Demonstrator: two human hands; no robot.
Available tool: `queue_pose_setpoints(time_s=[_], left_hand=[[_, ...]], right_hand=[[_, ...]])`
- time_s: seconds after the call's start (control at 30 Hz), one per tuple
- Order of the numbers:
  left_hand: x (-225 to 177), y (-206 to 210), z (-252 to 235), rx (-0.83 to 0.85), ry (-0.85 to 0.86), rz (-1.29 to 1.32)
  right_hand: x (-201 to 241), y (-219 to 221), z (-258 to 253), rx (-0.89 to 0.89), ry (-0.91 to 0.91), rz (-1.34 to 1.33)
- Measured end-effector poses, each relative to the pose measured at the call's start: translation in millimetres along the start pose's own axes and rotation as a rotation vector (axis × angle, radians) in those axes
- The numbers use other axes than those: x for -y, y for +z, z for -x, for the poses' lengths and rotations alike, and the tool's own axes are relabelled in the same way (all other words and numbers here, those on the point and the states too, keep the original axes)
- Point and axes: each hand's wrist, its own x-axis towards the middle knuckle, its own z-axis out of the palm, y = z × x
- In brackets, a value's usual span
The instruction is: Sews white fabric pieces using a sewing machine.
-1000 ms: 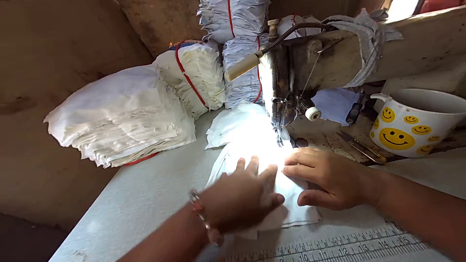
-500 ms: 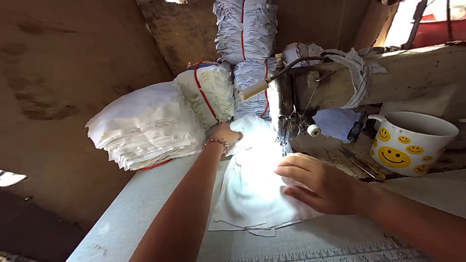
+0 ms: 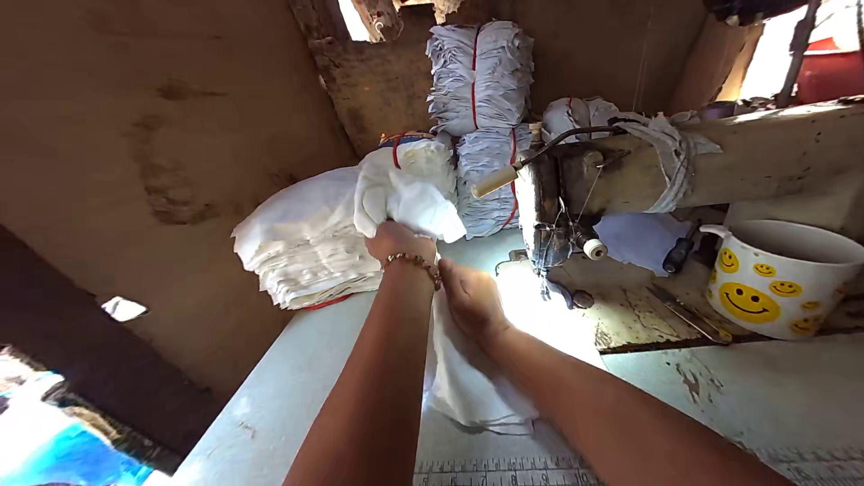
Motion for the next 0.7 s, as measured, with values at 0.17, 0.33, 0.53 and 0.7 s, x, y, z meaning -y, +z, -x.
queue_pose_setpoints(time_s=[0.17, 0.33, 0.53, 0.7], left_hand=[[-27.7, 11.1, -37.3, -0.133, 0.515, 0.712], [-73.2, -22.7, -41.6, -0.114, 0.891, 0.799], [-21.8, -73.3, 42.8, 0.388, 0.667, 0.75], [34.2, -87.5, 42.8, 1.246, 0.875, 0.364]], right_hand=[[-14.9, 13.0, 18.1, -0.129, -0.429, 0.091], [-15.3, 12.4, 10.8, -0.134, -0.367, 0.037], [56.5, -48.0, 13.7, -0.092, -0.182, -0.587], [67.4, -134.1, 65.5, -0.092, 0.111, -0.677]])
